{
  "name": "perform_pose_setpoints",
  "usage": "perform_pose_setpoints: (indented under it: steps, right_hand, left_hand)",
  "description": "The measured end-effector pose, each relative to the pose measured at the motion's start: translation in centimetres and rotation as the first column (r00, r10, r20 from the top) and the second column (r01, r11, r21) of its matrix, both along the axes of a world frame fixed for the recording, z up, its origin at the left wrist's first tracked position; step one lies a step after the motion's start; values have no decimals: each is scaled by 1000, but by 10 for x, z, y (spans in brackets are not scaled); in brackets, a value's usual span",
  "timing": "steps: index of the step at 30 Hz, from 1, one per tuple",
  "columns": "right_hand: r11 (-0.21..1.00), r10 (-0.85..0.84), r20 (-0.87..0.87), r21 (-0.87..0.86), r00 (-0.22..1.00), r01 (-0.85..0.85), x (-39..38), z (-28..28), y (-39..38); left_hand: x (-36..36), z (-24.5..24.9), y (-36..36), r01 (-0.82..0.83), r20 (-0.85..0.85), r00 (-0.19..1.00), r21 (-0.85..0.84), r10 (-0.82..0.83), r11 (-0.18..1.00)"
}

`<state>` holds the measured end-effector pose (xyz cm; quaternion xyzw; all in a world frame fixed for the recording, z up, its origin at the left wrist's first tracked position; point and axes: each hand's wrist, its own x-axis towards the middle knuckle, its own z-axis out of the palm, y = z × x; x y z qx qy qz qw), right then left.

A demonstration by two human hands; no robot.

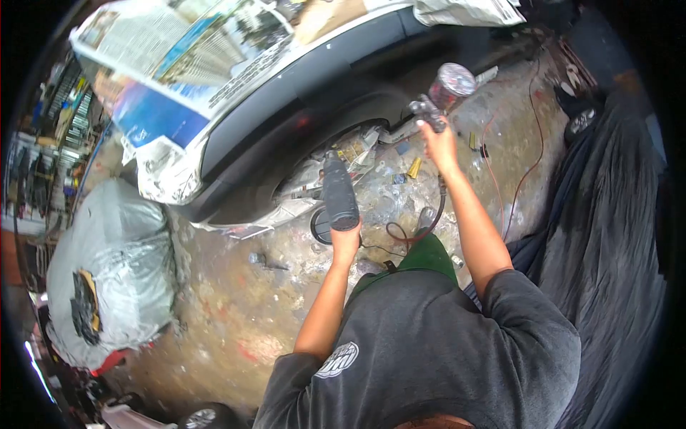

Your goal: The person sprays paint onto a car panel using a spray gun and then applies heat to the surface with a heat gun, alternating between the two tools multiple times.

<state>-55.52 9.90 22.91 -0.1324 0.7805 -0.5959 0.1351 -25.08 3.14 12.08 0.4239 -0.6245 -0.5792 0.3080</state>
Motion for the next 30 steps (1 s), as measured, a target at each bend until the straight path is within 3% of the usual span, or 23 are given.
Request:
perform_pose_setpoints:
  steps: [1, 3, 5, 6, 10, 14, 15, 17, 19, 22, 23, 25, 27, 30]
  right_hand:
    - [994, -105, -45, 23, 993, 106, -7, -3, 13]
    - [986, -163, -2, -40, 987, 163, -13, -16, 32]
    - [973, -184, 68, -130, 981, 192, -10, -35, 48]
    - [977, -153, 119, -129, 981, 168, -7, -48, 52]
    - [982, -55, 334, -155, 941, 112, 37, -80, 48]
    - [942, 203, 402, -329, 893, -66, 55, -101, 35]
    - [946, 180, 461, -324, 869, -24, 53, -113, 30]
    - [944, 115, 460, -325, 880, 47, 38, -119, 28]
    - [960, 52, 482, -267, 875, 90, 11, -137, 26]
    - [931, -7, 469, -320, 883, 178, -40, -192, 27]
    - [932, -65, 492, -282, 868, 229, -54, -207, 29]
    - [940, -180, 531, -156, 828, 305, -88, -242, 31]
    - [908, -215, 547, -192, 809, 371, -114, -285, 35]
    - [909, -250, 601, -123, 759, 397, -147, -332, 33]
  left_hand:
    - [-9, 4, 4, 28, -6, 1000, -6, -28, 1000]
    - [-20, 14, 11, 91, -32, 995, 31, -90, 995]
    - [-21, 28, 17, 144, 99, 983, 84, -153, 986]
    - [-22, 33, 19, 167, 162, 970, 111, -184, 980]
    - [2, -36, 18, 187, 146, 970, 49, -192, 981]
    - [-4, 1, 30, 216, 256, 934, 155, -250, 964]
    - [3, -16, 29, 333, 365, 875, 28, -319, 943]
    - [6, -22, 33, 377, 362, 864, -6, -350, 926]
    - [0, -23, 40, 344, 312, 890, 23, -334, 939]
    - [-25, 1, 51, 353, 352, 855, 146, -382, 924]
    - [-30, 7, 51, 419, 415, 794, 156, -444, 895]
    - [-46, 1, 55, 470, 420, 789, 60, -449, 881]
    - [-42, -25, 54, 602, 465, 731, -98, -499, 792]
    - [-56, -42, 53, 632, 486, 707, -109, -514, 767]
